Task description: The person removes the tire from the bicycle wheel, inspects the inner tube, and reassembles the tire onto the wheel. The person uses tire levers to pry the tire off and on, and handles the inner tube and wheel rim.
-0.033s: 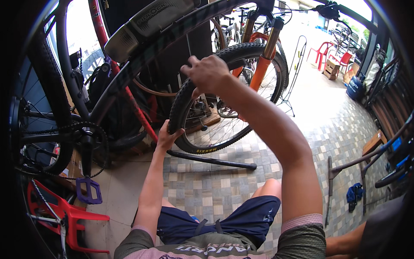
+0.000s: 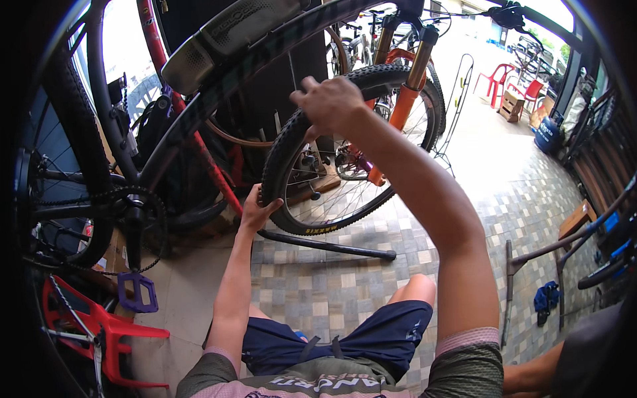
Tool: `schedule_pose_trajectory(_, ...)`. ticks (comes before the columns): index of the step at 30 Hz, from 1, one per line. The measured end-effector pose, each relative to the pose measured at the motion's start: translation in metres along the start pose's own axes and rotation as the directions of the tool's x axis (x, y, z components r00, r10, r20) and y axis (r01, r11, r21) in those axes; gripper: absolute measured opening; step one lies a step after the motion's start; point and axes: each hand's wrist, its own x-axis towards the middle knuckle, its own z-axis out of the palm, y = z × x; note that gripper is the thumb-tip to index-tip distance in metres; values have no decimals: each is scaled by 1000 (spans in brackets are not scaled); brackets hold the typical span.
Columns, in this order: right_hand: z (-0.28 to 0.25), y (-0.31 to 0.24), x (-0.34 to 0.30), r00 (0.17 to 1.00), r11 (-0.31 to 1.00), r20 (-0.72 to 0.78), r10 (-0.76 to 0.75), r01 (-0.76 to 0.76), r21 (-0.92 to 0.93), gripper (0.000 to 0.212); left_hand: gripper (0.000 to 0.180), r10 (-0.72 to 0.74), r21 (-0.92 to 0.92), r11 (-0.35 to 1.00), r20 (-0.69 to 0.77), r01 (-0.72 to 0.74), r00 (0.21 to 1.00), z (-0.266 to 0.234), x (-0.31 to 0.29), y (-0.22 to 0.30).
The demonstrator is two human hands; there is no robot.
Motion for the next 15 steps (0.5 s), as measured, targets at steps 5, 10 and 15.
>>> schedule_pose_trajectory(5,23,49,2,993,995,-68,93,-95,-25,76,92,121,29,992,-59,-119,991,10,39,61)
schedule_pose_trajectory(10,30,10,22,994,999,-106,-34,29,-44,67,67,169,195,971,-152,-138,974,23,67,79)
schedule_pose_trajectory(15,40,-11,25,982,990,-157,-109,94,-103,50,37,146,95,988,-272,-125,951,29,64,52)
